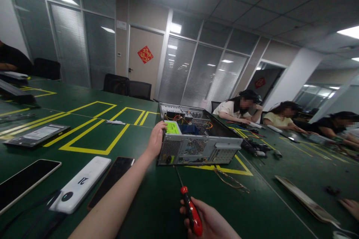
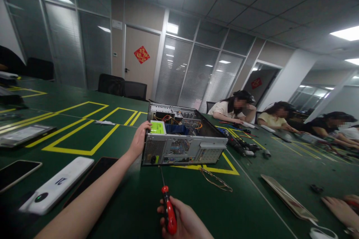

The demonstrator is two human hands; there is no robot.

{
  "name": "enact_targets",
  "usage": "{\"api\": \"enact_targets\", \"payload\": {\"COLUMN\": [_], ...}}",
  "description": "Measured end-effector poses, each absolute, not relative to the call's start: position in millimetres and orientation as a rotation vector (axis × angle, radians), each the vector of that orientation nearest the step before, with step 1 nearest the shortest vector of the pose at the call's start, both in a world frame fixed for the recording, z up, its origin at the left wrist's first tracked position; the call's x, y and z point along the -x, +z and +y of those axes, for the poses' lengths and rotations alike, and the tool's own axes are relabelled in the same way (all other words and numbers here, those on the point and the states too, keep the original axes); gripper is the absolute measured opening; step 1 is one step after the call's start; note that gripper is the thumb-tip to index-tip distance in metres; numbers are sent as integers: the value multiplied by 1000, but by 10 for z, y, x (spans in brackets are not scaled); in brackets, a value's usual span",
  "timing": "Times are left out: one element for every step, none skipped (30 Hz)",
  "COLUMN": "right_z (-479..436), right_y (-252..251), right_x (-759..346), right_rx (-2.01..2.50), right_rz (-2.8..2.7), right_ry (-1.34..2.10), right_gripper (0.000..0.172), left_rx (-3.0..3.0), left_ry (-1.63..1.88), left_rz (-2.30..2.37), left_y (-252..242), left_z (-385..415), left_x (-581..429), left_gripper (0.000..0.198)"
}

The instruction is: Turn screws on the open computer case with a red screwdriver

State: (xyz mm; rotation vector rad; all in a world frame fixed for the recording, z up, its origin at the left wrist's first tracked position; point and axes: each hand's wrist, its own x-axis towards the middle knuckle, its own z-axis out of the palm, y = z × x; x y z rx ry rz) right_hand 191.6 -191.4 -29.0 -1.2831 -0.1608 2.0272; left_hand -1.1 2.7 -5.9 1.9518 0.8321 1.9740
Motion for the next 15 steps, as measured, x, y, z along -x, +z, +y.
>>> {"api": "enact_targets", "payload": {"right_z": [-1913,-1912,-1911,-1910,-1910,-1910,-1912,-1914,-1917,-1920,-1922,-1924,-1925,-1925,-1925], "right_y": [-295,-300,-304,-308,-309,-307,-302,-291,-277,-259,-240,-221,-205,-194,-187], "right_x": [-1913,-1912,-1913,-1916,-1921,-1927,-1933,-1939,-1943,-1946,-1946,-1944,-1940,-1935,-1929], "right_rx": [1274,1267,1263,1259,1255,1252,1253,1256,1254,1245,1236,1231,1235,1248,1268], "right_rz": [-161,-159,-154,-152,-153,-158,-163,-167,-167,-157,-138,-115,-92,-75,-68], "right_ry": [2055,2070,2071,2052,2019,1979,1941,1914,1896,1888,1890,1902,1925,1948,1959], "right_gripper": [29,28,29,28,28,26,23,20,17,14,13,14,17,21,26], "left_rx": [-1953,-1954,-1955,-1954,-1951,-1949,-1949,-1949,-1950,-1952,-1953,-1954,-1953,-1952,-1952], "left_ry": [1972,1970,1967,1966,1966,1967,1966,1964,1963,1962,1961,1962,1964,1965,1964], "left_rz": [833,833,832,831,831,831,832,835,838,840,841,842,842,841,840], "left_y": [-57,-55,-53,-52,-52,-52,-53,-54,-55,-55,-55,-55,-54,-52,-50], "left_z": [26,24,22,21,19,18,18,17,17,17,17,17,17,16,14], "left_x": [11,12,13,13,13,13,13,12,11,10,9,8,7,7,7], "left_gripper": [39,39,39,39,39,39,39,39,39,40,40,41,41,42,42]}}
